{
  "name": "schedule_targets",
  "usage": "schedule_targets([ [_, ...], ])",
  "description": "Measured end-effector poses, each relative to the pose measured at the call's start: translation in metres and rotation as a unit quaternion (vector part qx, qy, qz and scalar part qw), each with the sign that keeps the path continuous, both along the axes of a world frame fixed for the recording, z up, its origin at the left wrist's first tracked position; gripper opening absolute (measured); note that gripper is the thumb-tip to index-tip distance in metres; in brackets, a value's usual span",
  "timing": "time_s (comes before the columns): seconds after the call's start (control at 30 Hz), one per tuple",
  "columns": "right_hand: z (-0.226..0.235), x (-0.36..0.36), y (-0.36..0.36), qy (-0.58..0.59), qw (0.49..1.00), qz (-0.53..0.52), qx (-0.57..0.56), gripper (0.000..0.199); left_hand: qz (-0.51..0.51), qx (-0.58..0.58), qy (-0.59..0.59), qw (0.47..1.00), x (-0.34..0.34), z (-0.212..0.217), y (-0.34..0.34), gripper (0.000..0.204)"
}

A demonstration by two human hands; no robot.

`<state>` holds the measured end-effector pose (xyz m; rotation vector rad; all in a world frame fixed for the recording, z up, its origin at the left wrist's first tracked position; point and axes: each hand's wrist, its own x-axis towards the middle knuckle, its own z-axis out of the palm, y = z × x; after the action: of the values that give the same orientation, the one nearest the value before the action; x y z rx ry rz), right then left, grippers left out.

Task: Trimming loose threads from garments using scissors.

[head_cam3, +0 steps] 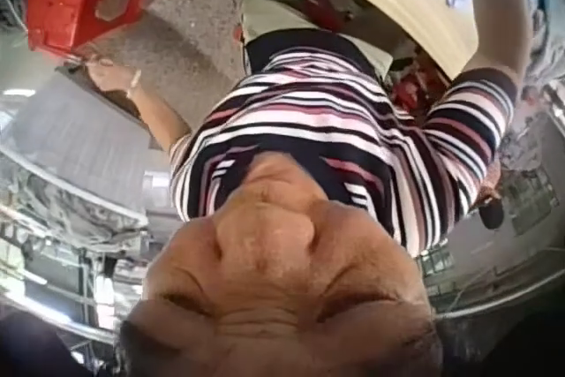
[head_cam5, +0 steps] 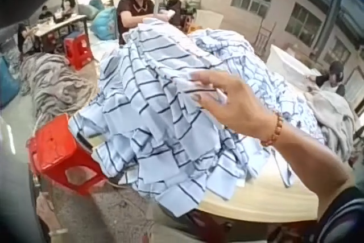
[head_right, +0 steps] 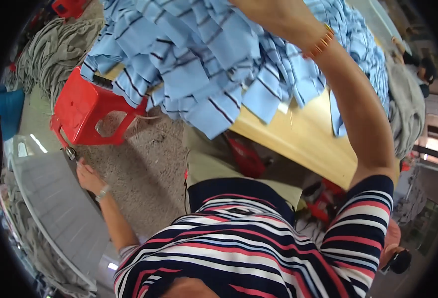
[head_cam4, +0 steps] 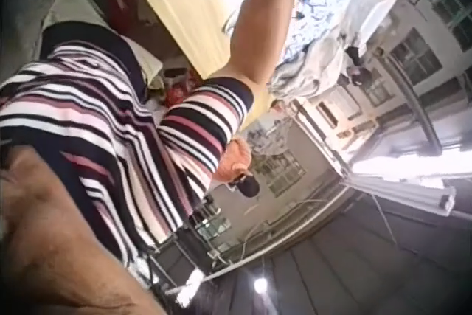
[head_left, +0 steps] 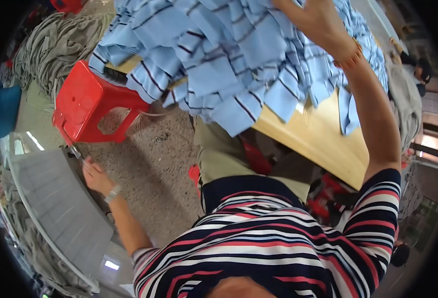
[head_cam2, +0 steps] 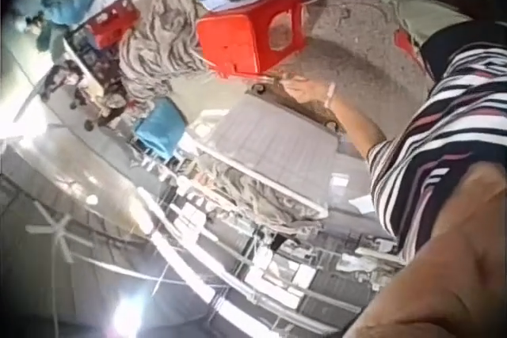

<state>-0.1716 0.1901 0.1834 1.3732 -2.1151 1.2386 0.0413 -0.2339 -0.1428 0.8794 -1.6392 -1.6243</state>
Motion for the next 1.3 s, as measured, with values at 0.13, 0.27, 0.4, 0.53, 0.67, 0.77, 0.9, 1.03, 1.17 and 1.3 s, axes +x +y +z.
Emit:
schedule_targets([
  [0.13,-0.029,0.115,0.075,-0.27,0.92,-0.185,0.216,0.039,-0.067,-0.025,0.02,0.997,0.065,0.09,0.138,0.028],
  [0.27,-0.041,0.238,0.087,-0.483,0.856,-0.125,0.133,0.04,-0.288,-0.088,0.015,0.953,0.102,0.141,0.223,0.021],
  [0.4,-0.056,0.339,0.084,-0.455,0.866,-0.134,-0.157,0.041,-0.57,-0.179,0.218,0.771,0.091,0.141,0.28,0.022],
  [0.53,-0.064,0.412,0.114,-0.354,0.751,-0.342,-0.44,0.025,-0.719,-0.268,0.277,0.579,0.086,0.186,0.351,0.017],
  [0.67,-0.085,0.46,0.147,-0.257,0.73,-0.415,-0.479,0.043,-0.797,-0.233,0.261,0.492,0.109,0.204,0.411,0.013],
  [0.77,-0.074,0.482,0.162,-0.245,0.703,-0.475,-0.469,0.079,-0.864,-0.105,0.207,0.447,0.136,0.207,0.446,0.016],
  [0.9,-0.085,0.487,0.162,-0.192,0.69,-0.583,-0.384,0.085,-0.829,-0.205,0.342,0.392,0.158,0.195,0.47,0.03],
  [1.03,-0.098,0.495,0.169,-0.309,0.595,-0.424,-0.609,0.066,-0.853,-0.229,0.338,0.326,0.168,0.187,0.481,0.034],
  [1.17,-0.098,0.525,0.173,-0.244,0.606,-0.512,-0.557,0.045,-0.896,-0.228,0.297,0.238,0.164,0.186,0.482,0.037],
  [1.3,-0.106,0.565,0.197,-0.179,0.537,-0.621,-0.542,0.034,-0.873,-0.257,0.313,0.274,0.133,0.183,0.503,0.037],
])
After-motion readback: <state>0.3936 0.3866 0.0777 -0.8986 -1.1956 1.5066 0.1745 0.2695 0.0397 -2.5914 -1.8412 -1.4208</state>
